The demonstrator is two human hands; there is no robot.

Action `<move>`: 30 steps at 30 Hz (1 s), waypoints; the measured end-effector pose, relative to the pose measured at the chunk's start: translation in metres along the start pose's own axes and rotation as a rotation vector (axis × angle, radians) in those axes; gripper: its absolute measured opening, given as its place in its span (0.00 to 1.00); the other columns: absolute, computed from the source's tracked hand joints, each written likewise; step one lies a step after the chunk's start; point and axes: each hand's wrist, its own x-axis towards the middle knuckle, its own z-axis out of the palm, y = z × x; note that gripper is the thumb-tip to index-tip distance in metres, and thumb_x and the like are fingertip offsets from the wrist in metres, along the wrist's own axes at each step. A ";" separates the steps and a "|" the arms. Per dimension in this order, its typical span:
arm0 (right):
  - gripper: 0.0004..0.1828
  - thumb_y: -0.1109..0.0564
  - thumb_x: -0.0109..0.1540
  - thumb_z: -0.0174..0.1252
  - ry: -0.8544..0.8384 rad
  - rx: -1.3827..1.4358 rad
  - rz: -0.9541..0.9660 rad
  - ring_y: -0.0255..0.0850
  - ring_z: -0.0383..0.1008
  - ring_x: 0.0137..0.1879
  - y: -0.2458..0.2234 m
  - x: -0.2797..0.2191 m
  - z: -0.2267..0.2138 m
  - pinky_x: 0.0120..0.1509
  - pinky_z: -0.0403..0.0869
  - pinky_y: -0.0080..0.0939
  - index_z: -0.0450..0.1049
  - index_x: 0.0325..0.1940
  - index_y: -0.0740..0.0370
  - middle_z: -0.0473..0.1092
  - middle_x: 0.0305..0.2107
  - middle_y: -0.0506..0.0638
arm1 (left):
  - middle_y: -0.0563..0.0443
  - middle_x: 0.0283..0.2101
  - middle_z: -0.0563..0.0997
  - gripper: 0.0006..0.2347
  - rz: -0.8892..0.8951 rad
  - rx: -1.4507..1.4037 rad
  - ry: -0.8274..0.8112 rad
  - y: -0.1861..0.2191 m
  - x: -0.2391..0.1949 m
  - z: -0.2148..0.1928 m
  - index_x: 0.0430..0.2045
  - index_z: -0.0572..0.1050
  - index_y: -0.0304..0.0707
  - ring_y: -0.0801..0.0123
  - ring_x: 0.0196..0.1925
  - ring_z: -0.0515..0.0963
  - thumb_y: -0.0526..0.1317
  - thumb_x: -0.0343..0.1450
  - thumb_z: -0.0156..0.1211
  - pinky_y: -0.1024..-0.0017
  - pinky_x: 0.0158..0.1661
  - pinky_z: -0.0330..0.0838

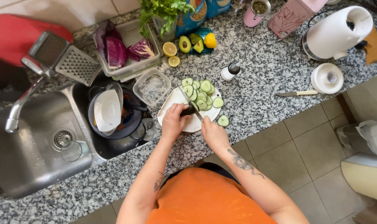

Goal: The person slices a cucumber on a white cutting board using a knife. They then walk to a table and arrange the cucumber slices into a bowl containing shredded carrots.

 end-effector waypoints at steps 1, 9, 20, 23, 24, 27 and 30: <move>0.08 0.55 0.64 0.41 -0.005 0.017 0.005 0.58 0.75 0.24 -0.001 0.000 0.001 0.24 0.74 0.52 0.60 0.36 0.61 0.69 0.17 0.59 | 0.57 0.39 0.72 0.15 -0.007 -0.003 -0.002 0.001 0.000 -0.001 0.37 0.72 0.48 0.59 0.46 0.77 0.39 0.58 0.68 0.65 0.50 0.70; 0.08 0.56 0.64 0.40 -0.038 0.026 -0.002 0.55 0.75 0.23 0.002 -0.003 0.008 0.23 0.74 0.49 0.62 0.37 0.63 0.68 0.16 0.59 | 0.57 0.38 0.72 0.15 0.000 0.011 -0.019 0.005 0.000 -0.003 0.37 0.72 0.48 0.59 0.46 0.77 0.40 0.59 0.68 0.65 0.50 0.70; 0.09 0.57 0.65 0.39 -0.035 0.081 0.027 0.57 0.74 0.24 -0.001 0.000 -0.004 0.24 0.74 0.49 0.62 0.38 0.65 0.69 0.17 0.60 | 0.54 0.38 0.73 0.16 -0.020 -0.022 0.001 0.011 0.001 -0.008 0.38 0.72 0.47 0.55 0.46 0.77 0.41 0.59 0.67 0.63 0.48 0.71; 0.10 0.54 0.65 0.40 0.006 0.050 0.013 0.60 0.75 0.26 -0.004 -0.002 -0.019 0.25 0.74 0.54 0.60 0.38 0.63 0.69 0.18 0.61 | 0.54 0.37 0.72 0.16 -0.014 -0.007 -0.004 0.009 0.003 -0.008 0.38 0.71 0.48 0.54 0.44 0.77 0.41 0.59 0.67 0.62 0.47 0.71; 0.10 0.54 0.65 0.40 0.004 0.050 0.016 0.60 0.75 0.26 -0.007 -0.004 -0.022 0.25 0.74 0.54 0.60 0.38 0.63 0.69 0.18 0.61 | 0.54 0.37 0.72 0.16 -0.015 -0.008 -0.007 0.009 0.000 -0.008 0.38 0.71 0.48 0.54 0.44 0.77 0.41 0.59 0.67 0.62 0.47 0.71; 0.10 0.54 0.66 0.39 0.012 0.068 0.002 0.56 0.75 0.25 -0.013 -0.004 -0.030 0.25 0.74 0.48 0.60 0.37 0.62 0.69 0.18 0.59 | 0.55 0.37 0.71 0.16 -0.022 0.011 -0.017 0.010 0.000 -0.008 0.38 0.71 0.50 0.55 0.43 0.77 0.41 0.59 0.67 0.62 0.47 0.72; 0.09 0.54 0.66 0.38 0.008 0.060 -0.005 0.55 0.75 0.25 -0.014 -0.002 -0.029 0.25 0.75 0.48 0.60 0.37 0.61 0.69 0.18 0.57 | 0.56 0.36 0.71 0.16 -0.029 0.015 -0.013 0.013 0.003 -0.011 0.39 0.71 0.51 0.56 0.42 0.77 0.41 0.59 0.67 0.63 0.46 0.72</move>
